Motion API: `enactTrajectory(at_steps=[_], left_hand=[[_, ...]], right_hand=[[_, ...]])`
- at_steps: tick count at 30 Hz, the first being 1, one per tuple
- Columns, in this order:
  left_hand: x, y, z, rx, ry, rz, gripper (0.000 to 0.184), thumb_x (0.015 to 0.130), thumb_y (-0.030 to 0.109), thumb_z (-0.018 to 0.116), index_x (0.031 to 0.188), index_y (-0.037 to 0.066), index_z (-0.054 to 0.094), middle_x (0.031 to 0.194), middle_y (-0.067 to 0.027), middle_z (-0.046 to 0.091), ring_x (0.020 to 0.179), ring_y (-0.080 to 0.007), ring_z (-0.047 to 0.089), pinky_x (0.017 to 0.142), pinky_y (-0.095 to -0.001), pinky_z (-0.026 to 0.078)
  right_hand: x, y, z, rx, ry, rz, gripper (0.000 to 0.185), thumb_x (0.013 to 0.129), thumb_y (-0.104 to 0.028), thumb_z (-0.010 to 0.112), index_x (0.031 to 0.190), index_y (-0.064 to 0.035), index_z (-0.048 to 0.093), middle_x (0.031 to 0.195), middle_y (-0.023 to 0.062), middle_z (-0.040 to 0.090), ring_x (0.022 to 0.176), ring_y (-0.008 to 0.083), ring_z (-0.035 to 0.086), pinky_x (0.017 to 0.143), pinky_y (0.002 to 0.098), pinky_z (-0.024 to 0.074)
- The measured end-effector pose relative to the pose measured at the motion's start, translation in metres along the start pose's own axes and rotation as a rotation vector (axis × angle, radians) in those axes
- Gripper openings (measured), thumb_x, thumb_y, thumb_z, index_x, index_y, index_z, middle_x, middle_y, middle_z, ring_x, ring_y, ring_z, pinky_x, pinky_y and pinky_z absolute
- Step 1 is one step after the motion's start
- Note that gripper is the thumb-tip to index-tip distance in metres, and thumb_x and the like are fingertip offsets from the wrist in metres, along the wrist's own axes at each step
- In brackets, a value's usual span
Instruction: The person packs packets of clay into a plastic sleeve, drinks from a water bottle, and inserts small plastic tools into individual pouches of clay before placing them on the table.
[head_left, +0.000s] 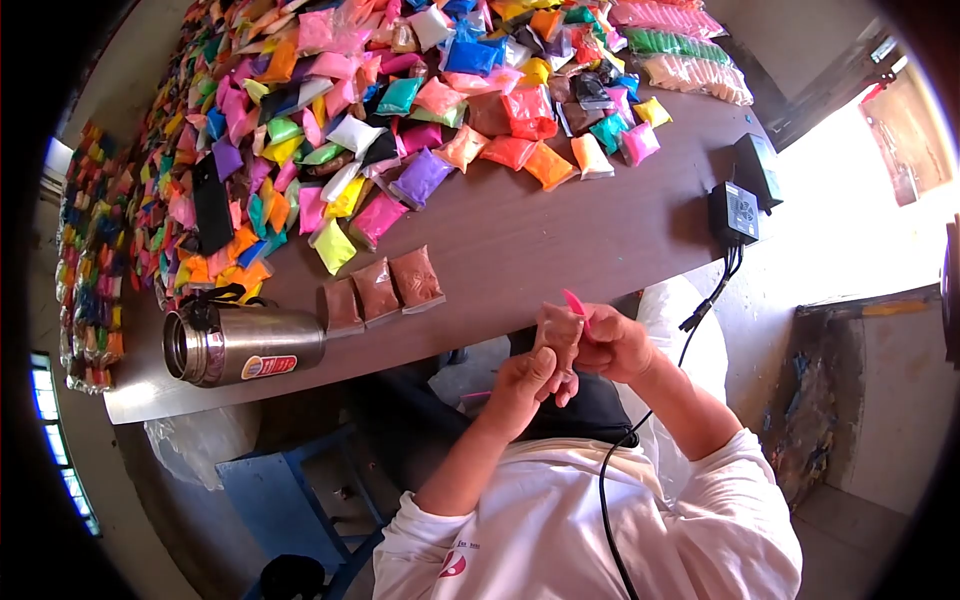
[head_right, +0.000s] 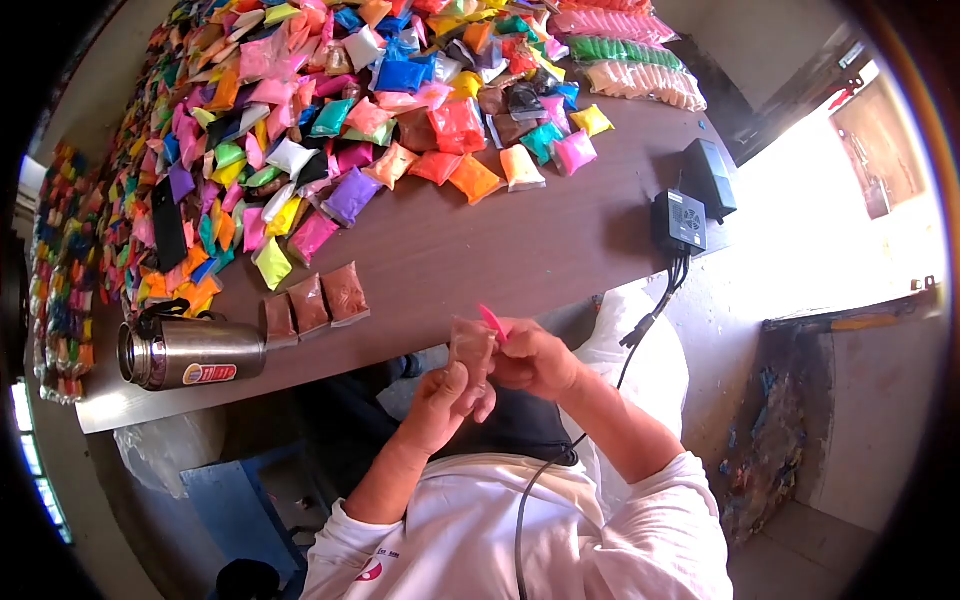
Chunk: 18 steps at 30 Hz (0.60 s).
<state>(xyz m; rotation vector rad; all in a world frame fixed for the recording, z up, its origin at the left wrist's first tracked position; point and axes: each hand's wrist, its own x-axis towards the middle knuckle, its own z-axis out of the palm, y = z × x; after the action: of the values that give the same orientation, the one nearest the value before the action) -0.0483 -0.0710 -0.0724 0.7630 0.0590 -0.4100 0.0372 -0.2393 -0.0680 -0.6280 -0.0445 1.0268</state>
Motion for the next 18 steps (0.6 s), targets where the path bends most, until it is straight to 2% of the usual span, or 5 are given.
enactTrajectory(at_steps=[5, 8, 11, 14, 18], left_hand=[[-0.001, -0.009, -0.004, -0.199, -0.120, -0.052, 0.039, 0.091, 0.050, 0.054, 0.089, 0.010, 0.057, 0.065, 0.0020, 0.043, 0.064, -0.0168, 0.051, 0.056, -0.0288, 0.041], [0.000, -0.014, -0.009, -0.202, -0.132, -0.072, 0.048, 0.090, 0.056, 0.051, 0.102, 0.010, 0.057, 0.067, 0.0017, 0.046, 0.065, -0.0171, 0.052, 0.056, -0.0286, 0.042], [0.003, -0.014, -0.011, -0.146, -0.024, -0.099, 0.060, 0.088, 0.062, 0.048, 0.112, 0.008, 0.056, 0.072, 0.0001, 0.050, 0.066, -0.0173, 0.052, 0.057, -0.0287, 0.042], [0.003, -0.012, -0.010, -0.139, 0.056, -0.085, 0.066, 0.088, 0.065, 0.046, 0.117, 0.006, 0.054, 0.079, -0.0028, 0.056, 0.069, -0.0169, 0.053, 0.059, -0.0286, 0.042], [0.000, -0.009, -0.006, 0.016, 0.055, -0.005, 0.053, 0.093, 0.056, 0.045, 0.098, 0.006, 0.060, 0.080, -0.0034, 0.057, 0.072, -0.0153, 0.053, 0.061, -0.0277, 0.042]], right_hand=[[0.008, 0.001, 0.023, -0.097, -0.019, -0.048, 0.036, 0.084, -0.026, 0.068, 0.102, 0.0052, 0.060, 0.082, 0.0107, 0.063, 0.051, 0.0093, 0.049, 0.045, 0.0203, 0.0356], [0.017, 0.006, 0.018, -0.108, -0.248, -0.201, 0.031, 0.082, -0.023, 0.073, 0.091, 0.0035, 0.061, 0.086, 0.0135, 0.065, 0.061, 0.0152, 0.059, 0.053, 0.0239, 0.0460], [0.008, -0.010, 0.030, -0.266, 0.028, -0.052, 0.025, 0.080, -0.018, 0.076, 0.088, 0.0006, 0.061, 0.082, 0.0104, 0.064, 0.074, 0.0176, 0.065, 0.065, 0.0298, 0.0558], [0.007, -0.011, 0.036, -0.292, 0.198, -0.003, 0.021, 0.083, -0.016, 0.073, 0.089, 0.0000, 0.060, 0.081, 0.0105, 0.064, 0.072, 0.0178, 0.066, 0.067, 0.0326, 0.0582], [0.009, -0.005, 0.034, -0.304, 0.105, -0.061, 0.022, 0.091, -0.020, 0.063, 0.083, -0.0012, 0.056, 0.069, 0.0105, 0.063, 0.058, 0.0221, 0.067, 0.047, 0.0302, 0.0555]])
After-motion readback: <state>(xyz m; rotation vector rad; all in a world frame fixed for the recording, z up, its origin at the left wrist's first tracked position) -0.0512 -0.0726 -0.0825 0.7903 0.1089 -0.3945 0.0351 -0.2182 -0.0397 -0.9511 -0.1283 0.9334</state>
